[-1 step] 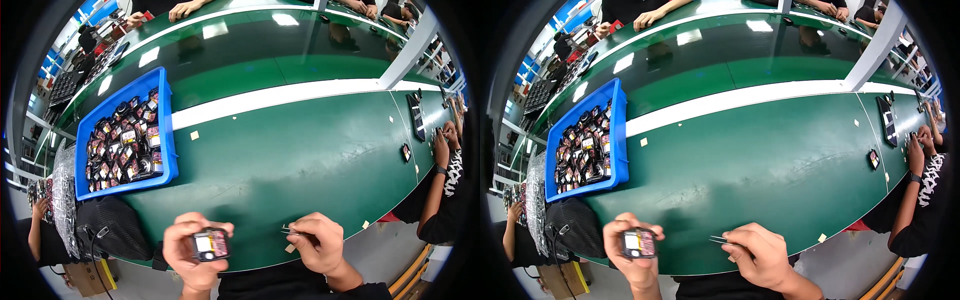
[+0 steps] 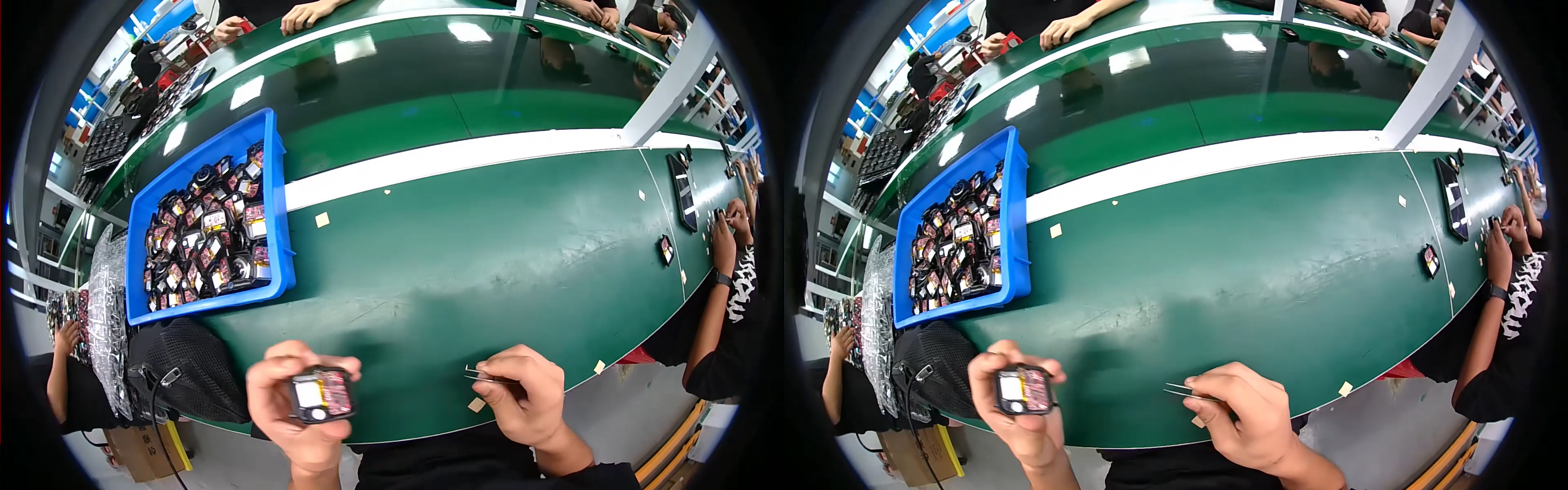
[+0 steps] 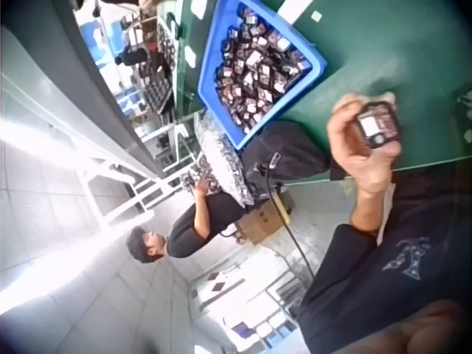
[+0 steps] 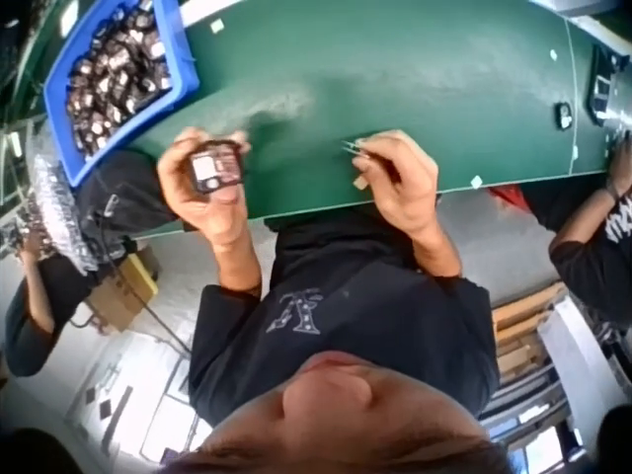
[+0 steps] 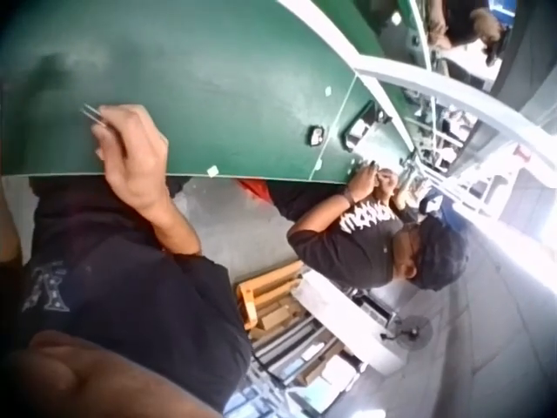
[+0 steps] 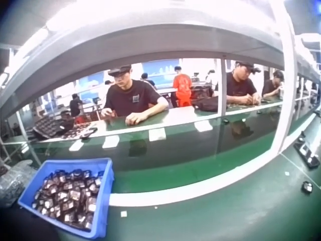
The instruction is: Assembling components of a smartwatch at an industrial production line.
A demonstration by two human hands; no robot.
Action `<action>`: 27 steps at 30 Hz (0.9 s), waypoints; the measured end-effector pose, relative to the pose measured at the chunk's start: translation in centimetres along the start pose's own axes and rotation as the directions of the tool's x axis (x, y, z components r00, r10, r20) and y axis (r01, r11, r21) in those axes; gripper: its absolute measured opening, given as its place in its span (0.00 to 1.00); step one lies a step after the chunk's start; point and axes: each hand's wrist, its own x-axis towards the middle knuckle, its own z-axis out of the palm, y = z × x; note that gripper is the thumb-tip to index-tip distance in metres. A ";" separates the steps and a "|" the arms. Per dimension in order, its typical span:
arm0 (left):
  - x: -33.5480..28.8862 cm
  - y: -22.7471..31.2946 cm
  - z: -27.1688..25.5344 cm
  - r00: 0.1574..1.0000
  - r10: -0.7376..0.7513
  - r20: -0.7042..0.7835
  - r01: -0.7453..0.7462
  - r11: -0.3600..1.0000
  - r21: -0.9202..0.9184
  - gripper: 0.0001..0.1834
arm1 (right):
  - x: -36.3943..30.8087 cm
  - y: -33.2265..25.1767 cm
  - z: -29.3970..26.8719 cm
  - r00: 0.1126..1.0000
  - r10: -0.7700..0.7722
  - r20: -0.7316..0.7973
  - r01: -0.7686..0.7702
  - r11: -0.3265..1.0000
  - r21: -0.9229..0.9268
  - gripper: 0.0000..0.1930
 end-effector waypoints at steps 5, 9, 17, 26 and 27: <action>4.8 2.9 -3.0 0.968 0.241 -0.065 -0.221 0.948 0.230 0.43 | -0.2 0.1 0.2 0.998 -0.052 0.031 0.052 0.999 -0.005 0.11; 6.7 3.7 -4.2 0.944 0.327 -0.046 -0.296 0.898 0.325 0.37 | -0.2 0.1 0.1 0.997 -0.066 0.047 0.066 0.998 -0.012 0.11; 9.8 2.1 -4.6 0.923 0.377 0.079 -0.138 0.134 0.981 0.09 | -0.3 0.2 -0.4 0.999 -0.052 0.008 0.052 0.998 -0.037 0.10; 3.8 2.1 -2.2 0.889 0.372 0.266 -0.398 0.342 0.851 0.19 | -0.4 0.8 -3.1 0.982 -0.128 -0.139 0.064 0.917 -0.393 0.13; 2.6 2.2 -1.6 0.892 0.301 0.336 -0.431 0.348 0.833 0.18 | 0.0 0.8 -4.4 0.975 -0.076 -0.209 -0.037 0.870 -0.491 0.14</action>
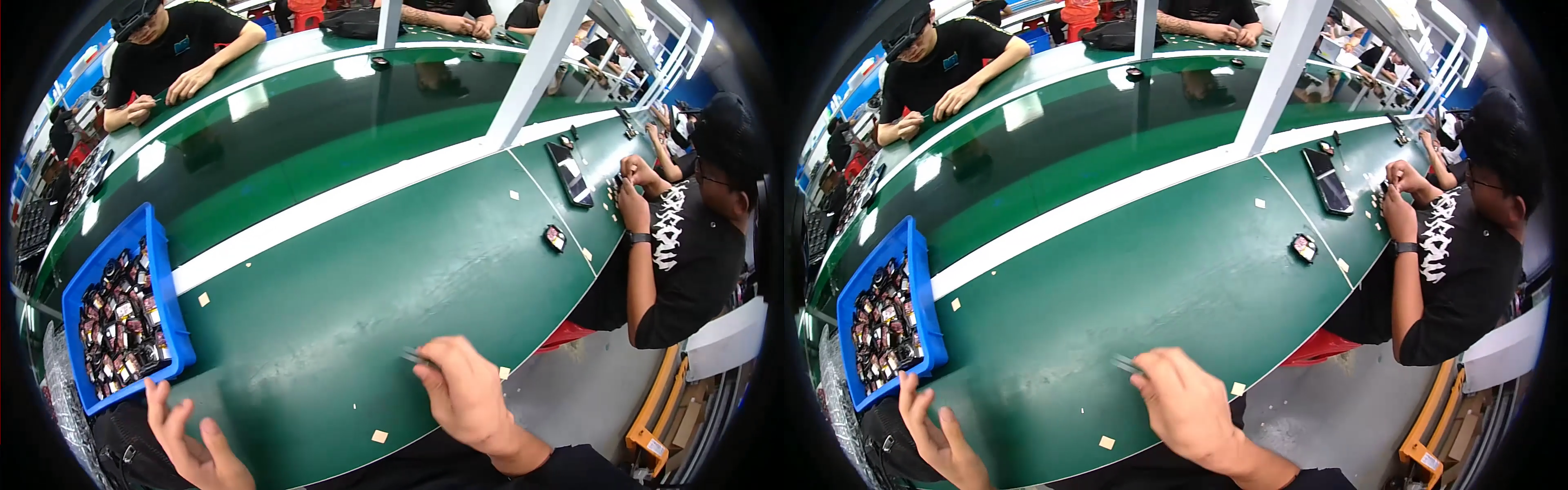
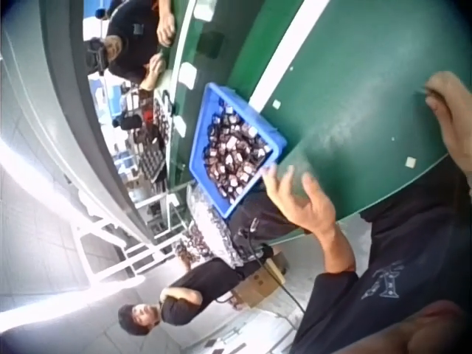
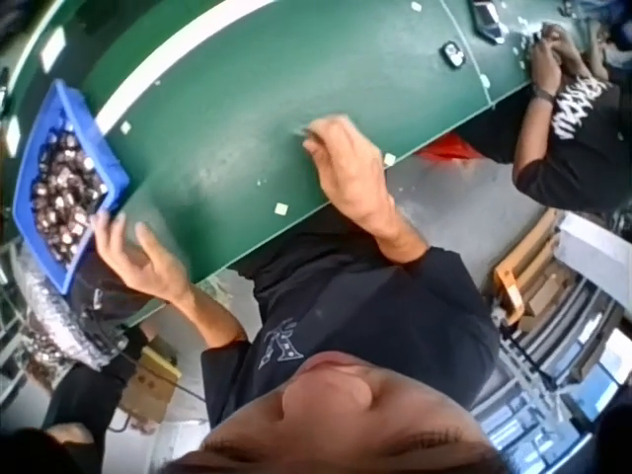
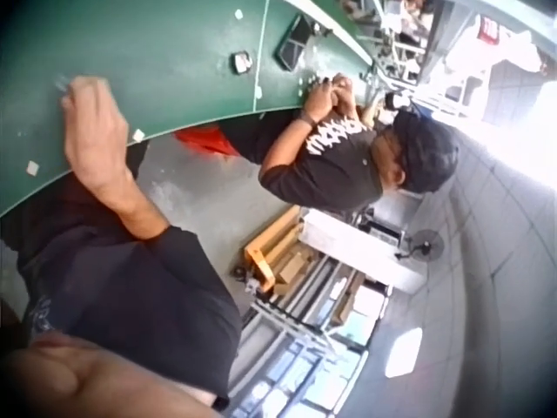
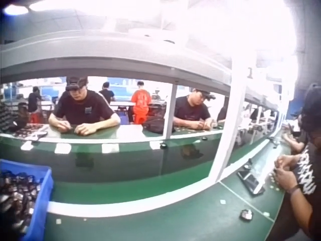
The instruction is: Assembling components of a smartwatch at an industrial production line.
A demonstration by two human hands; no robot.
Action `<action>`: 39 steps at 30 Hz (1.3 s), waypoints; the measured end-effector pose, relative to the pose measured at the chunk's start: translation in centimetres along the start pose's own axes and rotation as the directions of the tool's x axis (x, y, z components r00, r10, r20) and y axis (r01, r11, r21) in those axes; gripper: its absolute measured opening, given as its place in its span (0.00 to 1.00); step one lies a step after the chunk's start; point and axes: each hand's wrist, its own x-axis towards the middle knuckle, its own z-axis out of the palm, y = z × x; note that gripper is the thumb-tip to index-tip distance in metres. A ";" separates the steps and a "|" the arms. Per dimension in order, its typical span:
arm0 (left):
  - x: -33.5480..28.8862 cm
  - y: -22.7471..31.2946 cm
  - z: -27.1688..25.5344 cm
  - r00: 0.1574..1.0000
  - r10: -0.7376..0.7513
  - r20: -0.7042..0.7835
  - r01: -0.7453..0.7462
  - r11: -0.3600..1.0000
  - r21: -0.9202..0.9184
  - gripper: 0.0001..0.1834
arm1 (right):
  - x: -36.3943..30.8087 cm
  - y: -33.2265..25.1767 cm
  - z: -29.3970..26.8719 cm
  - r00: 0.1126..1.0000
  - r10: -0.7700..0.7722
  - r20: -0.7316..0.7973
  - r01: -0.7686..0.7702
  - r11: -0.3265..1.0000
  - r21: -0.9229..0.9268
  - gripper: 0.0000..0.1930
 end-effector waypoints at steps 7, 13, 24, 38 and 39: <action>-3.8 6.0 3.1 0.921 0.052 0.385 0.075 0.948 -0.309 0.11 | 3.6 8.5 -8.1 0.798 0.357 -0.486 -0.593 0.605 -0.531 0.22; -2.9 6.0 3.5 0.906 0.029 0.422 0.094 0.959 -0.267 0.13 | 4.2 10.8 -7.5 0.789 0.401 -0.465 -0.610 0.600 -0.518 0.20; -3.0 6.1 3.5 0.905 0.034 0.423 0.130 0.926 -0.354 0.11 | 2.0 2.8 -0.8 0.997 0.045 0.059 -0.033 0.979 -0.199 0.21; -3.5 6.6 4.3 0.844 -0.216 0.491 0.492 0.675 -0.550 0.16 | -1.6 -1.8 3.6 0.850 -0.501 0.164 0.451 0.852 0.266 0.18; -3.5 6.6 4.3 0.843 -0.217 0.492 0.493 0.677 -0.547 0.16 | -1.6 -1.8 3.8 0.851 -0.499 0.163 0.448 0.852 0.269 0.18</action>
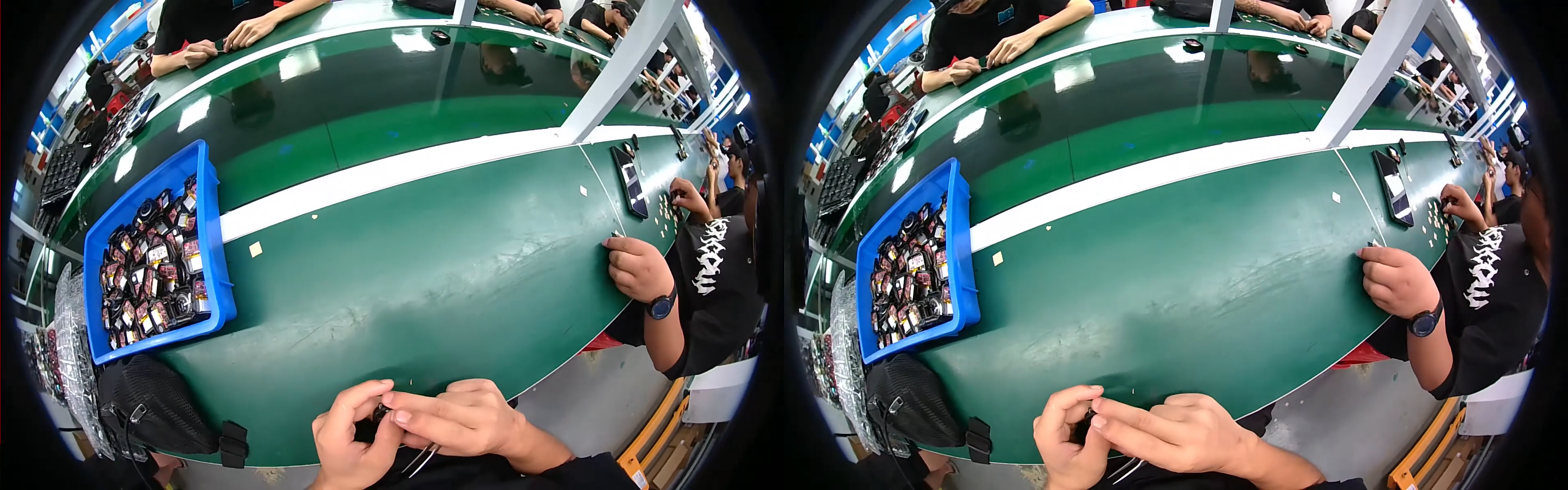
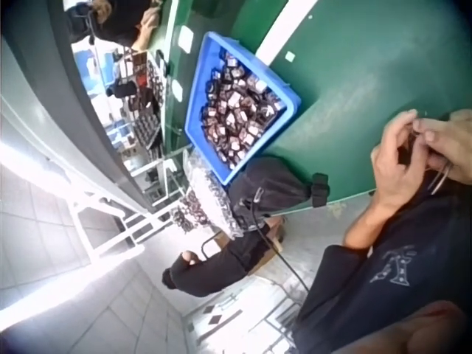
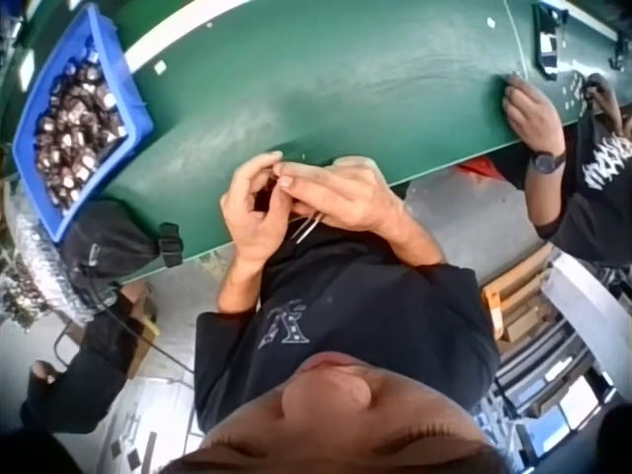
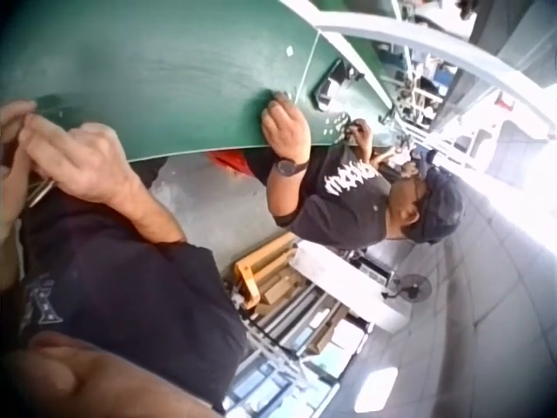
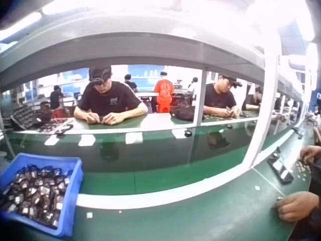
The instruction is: Assembling components of a smartwatch at an industrial production line.
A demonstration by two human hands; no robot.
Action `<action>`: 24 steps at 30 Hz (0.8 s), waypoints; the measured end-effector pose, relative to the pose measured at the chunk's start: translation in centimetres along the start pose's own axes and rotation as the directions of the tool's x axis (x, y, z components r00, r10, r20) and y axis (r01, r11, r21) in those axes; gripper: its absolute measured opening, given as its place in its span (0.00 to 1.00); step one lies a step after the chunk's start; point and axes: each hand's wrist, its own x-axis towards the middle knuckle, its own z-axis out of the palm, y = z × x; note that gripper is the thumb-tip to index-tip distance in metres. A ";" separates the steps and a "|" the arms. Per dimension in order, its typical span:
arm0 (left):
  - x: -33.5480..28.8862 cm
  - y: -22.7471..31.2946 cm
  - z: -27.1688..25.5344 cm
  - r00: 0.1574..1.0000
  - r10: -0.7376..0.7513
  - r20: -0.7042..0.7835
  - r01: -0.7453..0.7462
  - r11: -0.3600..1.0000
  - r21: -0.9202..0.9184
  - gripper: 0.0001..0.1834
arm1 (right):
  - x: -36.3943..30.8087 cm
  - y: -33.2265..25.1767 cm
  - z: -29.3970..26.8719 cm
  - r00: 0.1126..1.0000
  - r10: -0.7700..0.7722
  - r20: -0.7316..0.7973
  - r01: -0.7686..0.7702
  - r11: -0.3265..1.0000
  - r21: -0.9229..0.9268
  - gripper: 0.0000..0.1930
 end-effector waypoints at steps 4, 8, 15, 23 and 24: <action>-0.3 -0.2 0.0 0.999 0.038 0.032 -0.040 0.998 0.049 0.16 | 0.0 0.3 0.2 1.000 -0.010 -0.009 0.011 0.988 0.153 0.19; -0.7 -0.6 -0.3 0.998 0.027 0.052 -0.027 1.000 0.005 0.20 | 0.1 0.0 0.0 0.999 0.029 0.029 -0.034 0.984 0.175 0.21; -1.2 -0.4 -0.9 0.899 -0.133 0.417 0.392 0.670 -0.631 0.33 | 0.1 0.5 -1.0 0.998 0.068 0.005 -0.060 0.837 0.544 0.29; -0.7 -1.0 -0.4 0.897 -0.190 0.399 0.438 0.516 -0.736 0.42 | 0.8 0.9 -1.6 0.982 0.182 0.053 -0.178 0.789 0.588 0.41; -1.0 -1.8 -0.5 0.919 -0.205 0.336 0.393 0.541 -0.743 0.42 | 0.2 1.4 -1.4 0.976 0.173 0.131 -0.216 0.821 0.529 0.42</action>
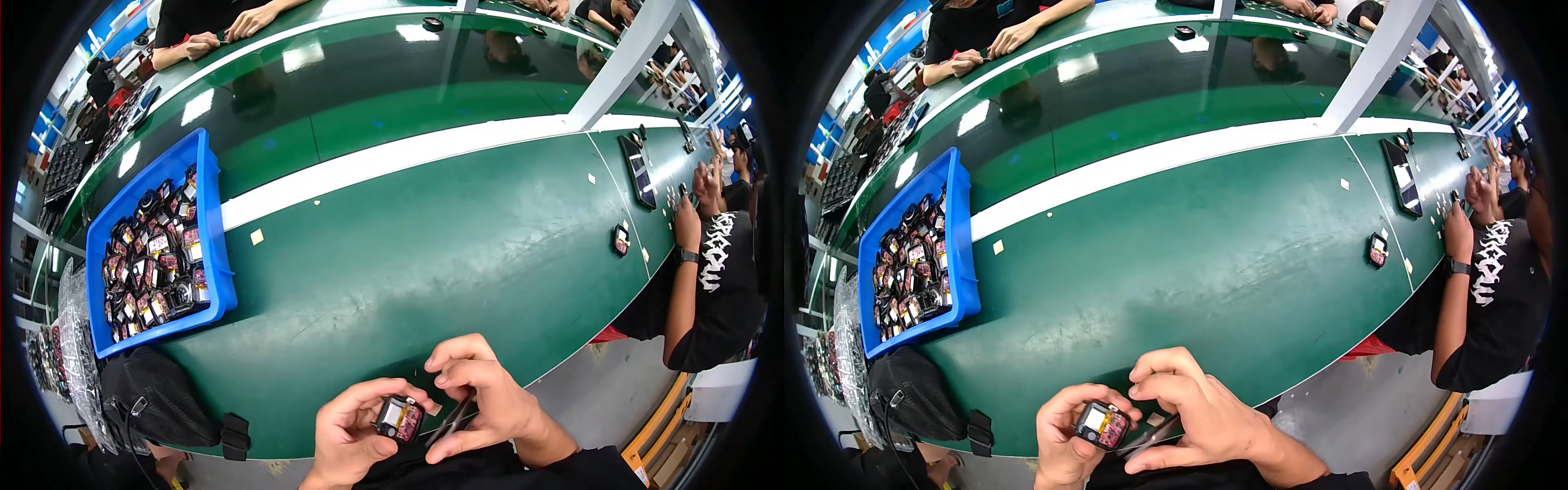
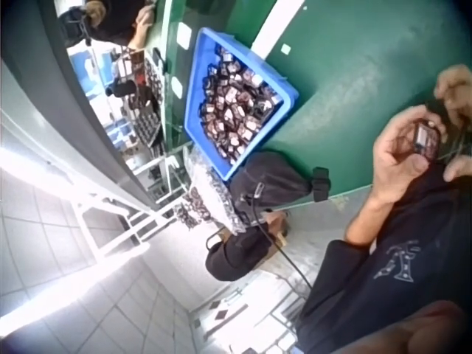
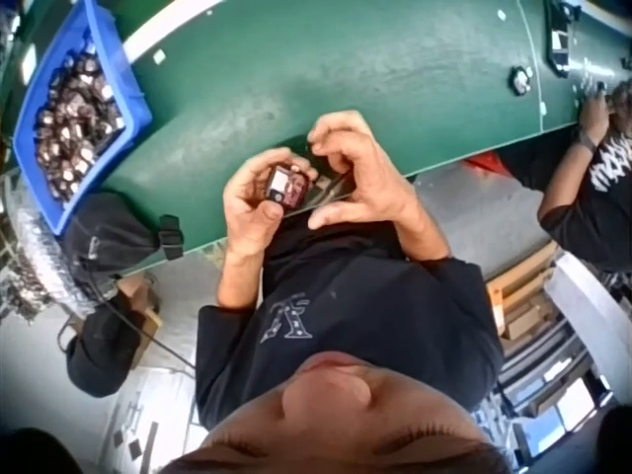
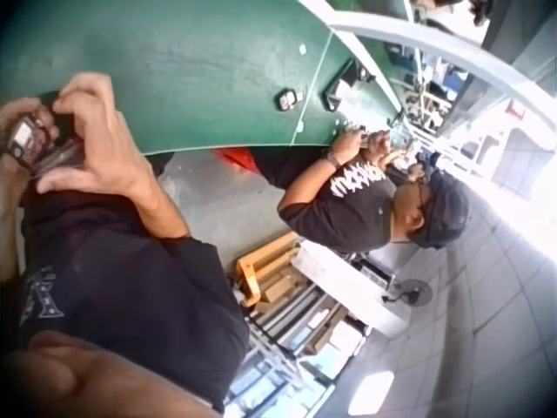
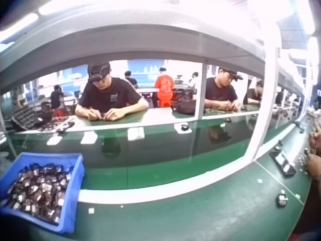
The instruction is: Assembling components of a smartwatch at an industrial production line.
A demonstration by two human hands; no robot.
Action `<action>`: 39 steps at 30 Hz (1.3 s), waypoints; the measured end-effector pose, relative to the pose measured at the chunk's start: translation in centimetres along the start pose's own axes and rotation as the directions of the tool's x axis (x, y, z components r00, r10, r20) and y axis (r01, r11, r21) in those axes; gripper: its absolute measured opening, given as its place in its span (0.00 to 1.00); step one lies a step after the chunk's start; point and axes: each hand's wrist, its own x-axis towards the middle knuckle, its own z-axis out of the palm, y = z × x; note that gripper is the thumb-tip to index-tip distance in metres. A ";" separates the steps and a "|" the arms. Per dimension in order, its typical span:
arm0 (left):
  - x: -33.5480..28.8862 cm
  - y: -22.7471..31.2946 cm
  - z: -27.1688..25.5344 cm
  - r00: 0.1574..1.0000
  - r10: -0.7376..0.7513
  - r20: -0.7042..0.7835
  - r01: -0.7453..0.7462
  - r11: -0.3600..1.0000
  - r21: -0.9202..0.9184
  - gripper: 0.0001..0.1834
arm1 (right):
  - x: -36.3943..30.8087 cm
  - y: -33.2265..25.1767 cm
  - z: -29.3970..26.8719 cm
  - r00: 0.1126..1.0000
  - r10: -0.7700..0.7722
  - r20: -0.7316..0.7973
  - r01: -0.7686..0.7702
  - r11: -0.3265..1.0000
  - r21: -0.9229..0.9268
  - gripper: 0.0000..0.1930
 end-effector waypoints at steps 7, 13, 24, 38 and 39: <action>0.6 -0.8 -0.8 0.973 0.204 -0.103 -0.194 0.976 0.100 0.31 | 0.3 0.0 0.8 0.998 0.017 -0.064 -0.033 0.966 -0.257 0.26; 0.8 -0.9 -1.1 0.957 0.243 -0.156 -0.245 0.970 0.006 0.35 | 1.0 -1.1 0.6 0.999 -0.035 -0.021 0.022 0.891 -0.453 0.18; 0.7 -1.2 -1.1 0.964 0.228 -0.138 -0.216 0.972 0.097 0.38 | 0.2 -0.3 1.8 0.990 -0.053 -0.132 -0.024 0.852 -0.523 0.19; 0.9 -1.1 -0.4 0.969 0.208 -0.137 -0.188 0.972 0.143 0.38 | 0.4 -0.9 1.5 0.988 -0.021 -0.151 -0.064 0.846 -0.529 0.11; 0.8 -1.2 -0.4 0.969 0.208 -0.136 -0.190 0.972 0.136 0.38 | 0.3 -0.9 1.5 0.988 -0.016 -0.154 -0.066 0.856 -0.512 0.10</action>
